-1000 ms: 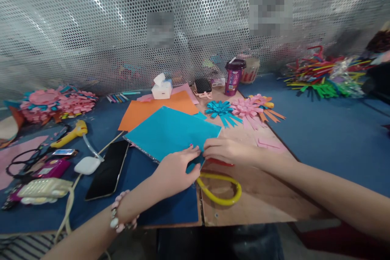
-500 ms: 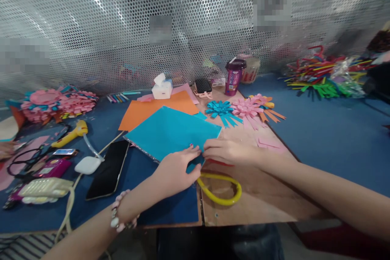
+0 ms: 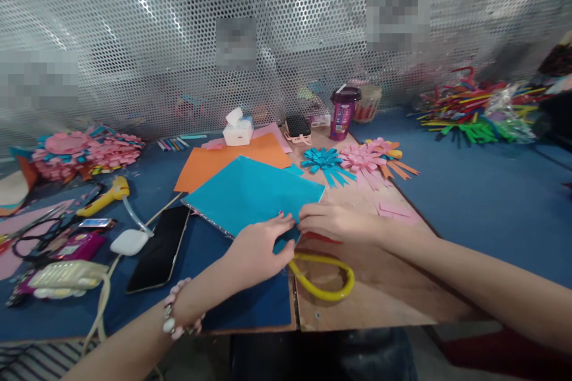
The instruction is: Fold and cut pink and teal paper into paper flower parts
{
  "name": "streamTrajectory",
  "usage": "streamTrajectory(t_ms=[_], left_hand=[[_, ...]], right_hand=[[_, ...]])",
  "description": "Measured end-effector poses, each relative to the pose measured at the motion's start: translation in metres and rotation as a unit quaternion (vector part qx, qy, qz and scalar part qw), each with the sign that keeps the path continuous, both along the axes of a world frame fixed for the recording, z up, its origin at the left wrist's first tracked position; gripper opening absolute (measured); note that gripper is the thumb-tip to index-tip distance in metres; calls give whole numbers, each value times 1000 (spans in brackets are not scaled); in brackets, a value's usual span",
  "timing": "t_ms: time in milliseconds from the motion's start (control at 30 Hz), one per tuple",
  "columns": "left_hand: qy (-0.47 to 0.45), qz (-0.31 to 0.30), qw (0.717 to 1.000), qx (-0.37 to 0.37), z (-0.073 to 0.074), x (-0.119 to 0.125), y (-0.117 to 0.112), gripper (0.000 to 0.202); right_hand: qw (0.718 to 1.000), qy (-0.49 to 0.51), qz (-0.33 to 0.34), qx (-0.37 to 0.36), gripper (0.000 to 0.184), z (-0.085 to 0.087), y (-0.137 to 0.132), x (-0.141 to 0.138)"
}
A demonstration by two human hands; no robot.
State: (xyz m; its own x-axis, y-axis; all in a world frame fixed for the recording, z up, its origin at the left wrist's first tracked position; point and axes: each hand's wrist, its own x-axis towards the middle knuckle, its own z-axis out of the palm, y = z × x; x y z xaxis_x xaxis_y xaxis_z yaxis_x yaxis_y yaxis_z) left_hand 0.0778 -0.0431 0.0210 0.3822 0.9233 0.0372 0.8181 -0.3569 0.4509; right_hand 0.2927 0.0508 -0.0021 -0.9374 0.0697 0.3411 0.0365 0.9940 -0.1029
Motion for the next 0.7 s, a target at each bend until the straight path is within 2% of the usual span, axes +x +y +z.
streamTrajectory(t_ms=[233,400,700], left_hand=[[-1,4,1000,-2,1,0,0,46],[-2,1,1000,-1,1,0,0,48],[2,0,1000,-4,2,-1,0,47]], right_hand=[[999,-3,-2,49,34,1,-1,2],[990,6,-14,138,27,-1,-2,5],[973,-20,6,230,34,3,-5,2]])
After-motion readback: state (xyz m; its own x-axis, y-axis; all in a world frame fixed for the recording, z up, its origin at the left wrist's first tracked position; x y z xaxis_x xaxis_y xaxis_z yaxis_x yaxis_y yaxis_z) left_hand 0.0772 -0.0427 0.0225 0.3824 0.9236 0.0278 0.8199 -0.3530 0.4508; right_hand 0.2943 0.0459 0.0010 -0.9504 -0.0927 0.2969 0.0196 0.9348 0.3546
